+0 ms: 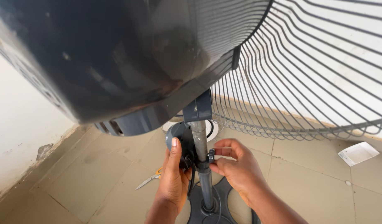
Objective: The person assembles a standing fan by attaching the fan head to the pole and securing it with a knob. They then attach a control box to the pole and tighten it in place.
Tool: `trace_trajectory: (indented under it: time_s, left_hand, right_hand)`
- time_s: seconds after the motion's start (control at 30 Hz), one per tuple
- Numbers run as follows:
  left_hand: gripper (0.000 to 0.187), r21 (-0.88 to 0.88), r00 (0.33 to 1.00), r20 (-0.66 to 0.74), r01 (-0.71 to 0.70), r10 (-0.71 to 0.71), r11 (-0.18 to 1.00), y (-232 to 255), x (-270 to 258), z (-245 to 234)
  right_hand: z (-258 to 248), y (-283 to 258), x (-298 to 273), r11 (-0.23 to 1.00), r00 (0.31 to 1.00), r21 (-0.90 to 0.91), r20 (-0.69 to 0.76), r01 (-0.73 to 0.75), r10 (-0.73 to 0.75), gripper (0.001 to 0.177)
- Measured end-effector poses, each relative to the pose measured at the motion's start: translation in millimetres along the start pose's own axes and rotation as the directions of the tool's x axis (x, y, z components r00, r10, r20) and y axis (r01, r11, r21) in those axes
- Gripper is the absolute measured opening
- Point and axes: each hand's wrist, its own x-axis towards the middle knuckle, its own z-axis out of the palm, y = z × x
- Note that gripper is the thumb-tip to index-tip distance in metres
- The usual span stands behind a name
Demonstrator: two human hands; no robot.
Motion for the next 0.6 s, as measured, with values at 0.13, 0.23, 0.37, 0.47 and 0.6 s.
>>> trace_trajectory:
  time_s: [0.13, 0.23, 0.37, 0.47, 0.6]
  left_hand:
    - [0.083, 0.037, 0.999, -0.032, 0.024, -0.023, 0.999, 2.8, 1.7, 0.3]
    - [0.084, 0.053, 0.998, -0.047, 0.047, -0.044, 0.998, 2.8, -1.2, 2.1]
    - [0.084, 0.057, 0.999, -0.041, 0.013, -0.011, 0.998, 2.7, -1.0, 3.2]
    - [0.084, 0.034, 0.999, -0.045, 0.024, -0.022, 0.999, 3.4, -0.1, 1.3]
    - [0.085, 0.001, 1.000, -0.012, 0.006, -0.006, 1.000, 3.0, -0.6, -2.4]
  right_hand:
    - [-2.2, -9.4, -10.3, 0.998, 0.998, -0.054, 0.054, -0.010, 0.013, 0.042]
    - [-0.5, -13.6, -7.5, 0.949, 0.984, -0.261, -0.029, -0.178, 0.176, 0.045]
    - [6.7, -11.9, 4.4, 0.882, 0.943, -0.345, -0.033, -0.322, 0.332, 0.082]
    - [7.6, -11.1, 7.1, 0.853, 0.928, -0.379, -0.042, -0.358, 0.370, 0.086]
    - [1.7, -6.1, -5.2, 0.975, 0.981, -0.106, -0.021, -0.193, 0.192, 0.044]
